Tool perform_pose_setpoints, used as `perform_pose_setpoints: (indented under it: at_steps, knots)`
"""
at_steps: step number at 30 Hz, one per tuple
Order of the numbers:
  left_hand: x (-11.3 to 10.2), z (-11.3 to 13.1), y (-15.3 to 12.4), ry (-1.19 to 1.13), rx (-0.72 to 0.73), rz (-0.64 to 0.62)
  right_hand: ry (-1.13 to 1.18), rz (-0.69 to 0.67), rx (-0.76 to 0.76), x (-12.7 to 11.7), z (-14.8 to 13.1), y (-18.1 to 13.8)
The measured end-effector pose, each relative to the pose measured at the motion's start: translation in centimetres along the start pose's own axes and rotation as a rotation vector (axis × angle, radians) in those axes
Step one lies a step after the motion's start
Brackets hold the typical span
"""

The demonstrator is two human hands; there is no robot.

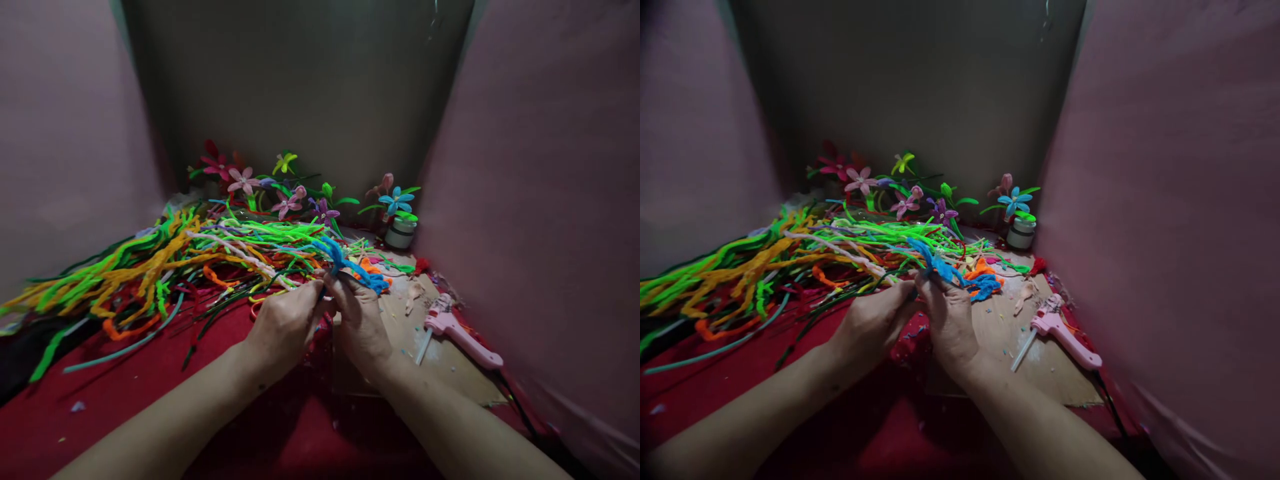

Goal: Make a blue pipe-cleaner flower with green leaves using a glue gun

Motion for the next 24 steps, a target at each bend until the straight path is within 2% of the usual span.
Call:
perform_pose_setpoints:
  at_steps: [1, 3, 6, 9, 13, 16, 18, 20, 22, 24]
  knots:
    - [0.1, -0.2, -0.1, 0.019, -0.004, 0.016, -0.013, 0.001, -0.017, 0.0, -0.1, 0.0]
    - [0.2, -0.5, 0.0, -0.059, -0.116, -0.004, -0.013, -0.013, -0.051, 0.2, -0.1, 0.0]
    - [0.2, -0.6, 0.1, -0.407, -0.406, -0.086, -0.003, -0.047, -0.062, 0.3, -0.2, 0.1]
    - [0.5, -0.4, 0.1, -0.783, -0.590, -0.189, 0.017, -0.130, -0.048, 0.4, -0.2, 0.2]
    - [0.8, -0.4, -0.1, -1.165, -0.670, -0.305, 0.160, -0.184, -0.017, 0.3, 0.0, 0.4]
    - [0.9, -0.5, -0.3, -1.312, -0.691, -0.391, 0.223, -0.167, 0.041, 0.2, 0.3, 0.5]
    - [0.8, -0.4, -0.3, -1.314, -0.696, -0.443, 0.233, -0.147, 0.058, 0.1, 0.5, 0.5]
    - [0.7, -0.3, -0.2, -1.202, -0.666, -0.438, 0.247, -0.115, 0.064, 0.0, 0.6, 0.5]
    - [0.5, -0.3, -0.1, -0.928, -0.577, -0.348, 0.264, -0.072, 0.067, 0.0, 0.8, 0.4]
    - [0.1, -0.4, 0.0, -0.572, -0.430, -0.183, 0.244, -0.043, 0.049, 0.0, 0.8, 0.3]
Point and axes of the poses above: each hand's wrist, its own y-axis towards the middle knuckle, its own x-axis out of the palm, z = x × y, the point moved 3 cm from there along y, towards the middle knuckle, and after that the axes turned 5 degrees about -x, right-handed, at the moved point
